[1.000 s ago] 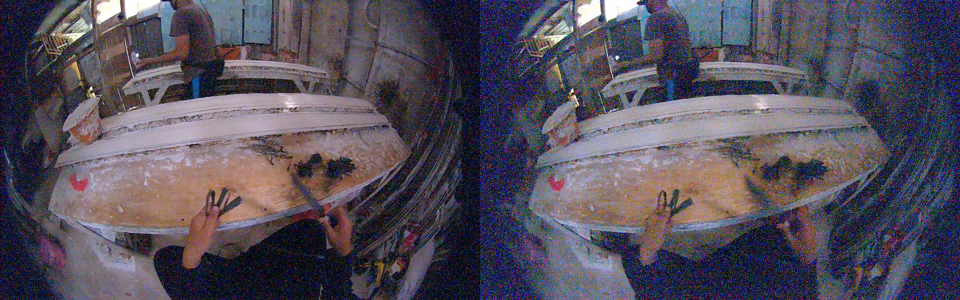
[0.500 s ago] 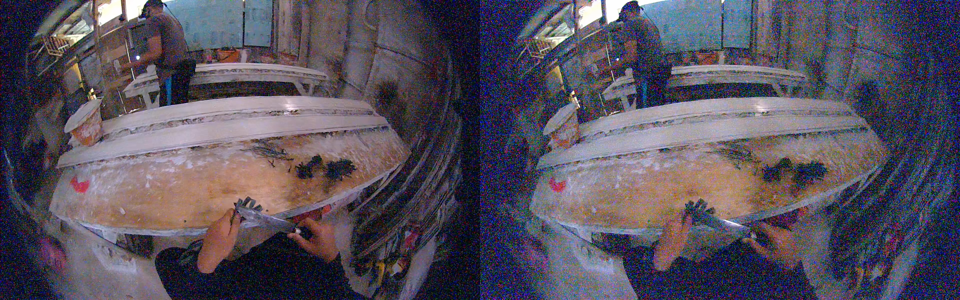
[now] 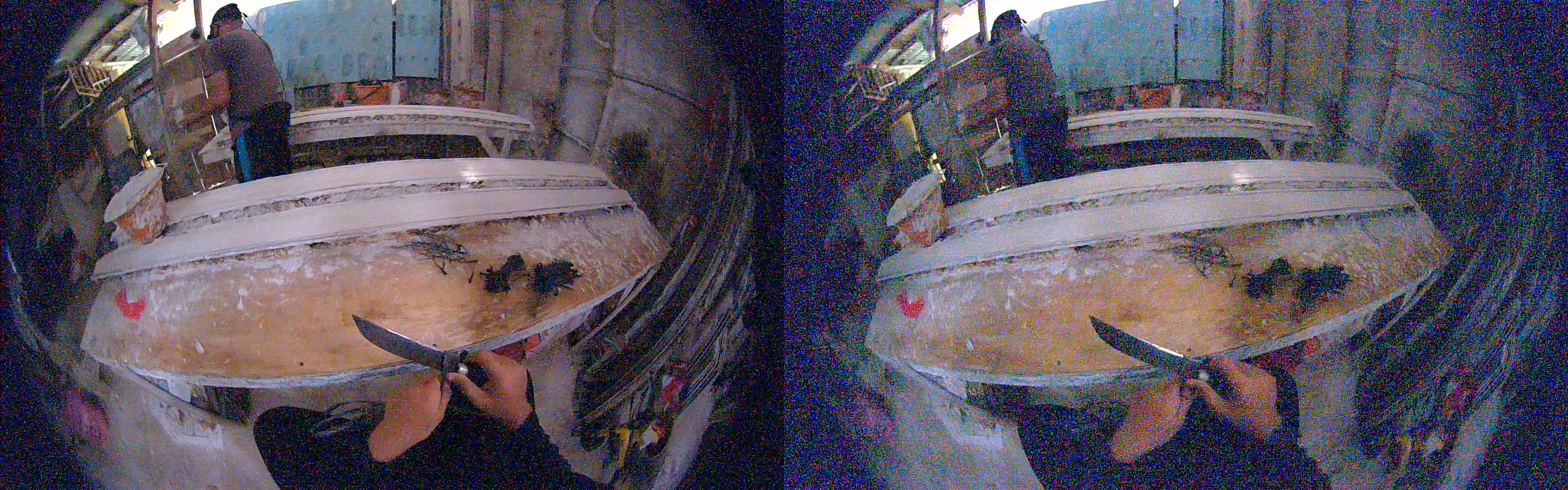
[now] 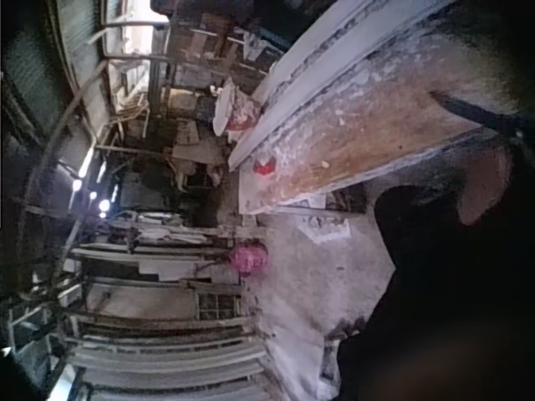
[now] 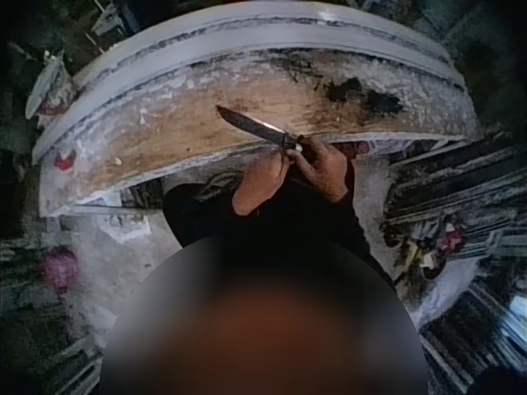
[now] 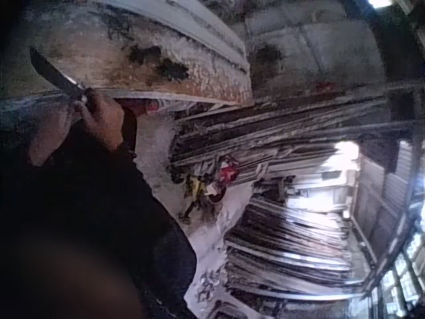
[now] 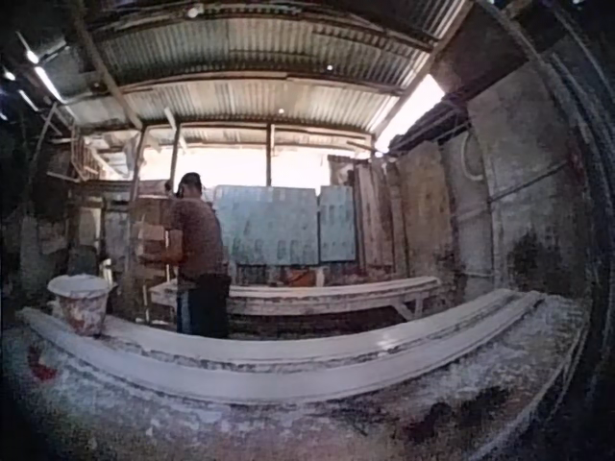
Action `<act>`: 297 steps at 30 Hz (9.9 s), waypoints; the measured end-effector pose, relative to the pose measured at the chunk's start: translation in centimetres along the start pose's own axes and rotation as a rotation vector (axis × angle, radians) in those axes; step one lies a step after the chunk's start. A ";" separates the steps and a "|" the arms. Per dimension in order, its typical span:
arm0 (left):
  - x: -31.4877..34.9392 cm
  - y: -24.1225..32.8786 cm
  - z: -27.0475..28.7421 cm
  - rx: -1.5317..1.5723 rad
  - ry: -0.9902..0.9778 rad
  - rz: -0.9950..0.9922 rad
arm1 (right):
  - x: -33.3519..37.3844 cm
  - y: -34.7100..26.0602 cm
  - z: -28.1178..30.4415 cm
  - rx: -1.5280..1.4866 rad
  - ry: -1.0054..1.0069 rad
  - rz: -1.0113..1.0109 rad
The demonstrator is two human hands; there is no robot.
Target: The person sits at a low table and uses a knife to cut a long black rubber strip into smaller pieces. They repeatedly measure, cut, and separate the rubber segments, placing the cut pieces on the table.
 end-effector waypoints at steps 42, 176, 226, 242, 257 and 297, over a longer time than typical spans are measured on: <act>3.2 -9.2 9.2 0.658 0.406 -0.245 | -6.3 9.9 -4.6 0.274 -0.101 -0.010; 3.4 -5.1 8.2 0.100 -0.202 0.028 | -1.0 12.8 4.8 0.231 0.229 -0.319; 1.0 -6.0 6.5 -0.303 0.184 0.047 | -0.7 -0.6 3.9 0.408 -0.111 0.044; 1.2 0.3 5.3 -0.188 0.262 -0.272 | -1.5 1.8 0.7 0.300 -0.082 -0.016; 1.0 -0.8 6.3 -0.139 0.166 -0.335 | -0.2 4.7 2.4 0.179 -0.190 -0.084; -2.8 -15.6 15.2 -0.419 0.311 -0.086 | -6.1 40.7 13.3 0.627 0.355 -0.279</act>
Point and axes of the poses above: each hand's wrist, its own x-axis away from the middle knuckle, its own z-axis out of the back of the hand, y = z × x, the point moved 7 cm from there along -x, towards the middle knuckle
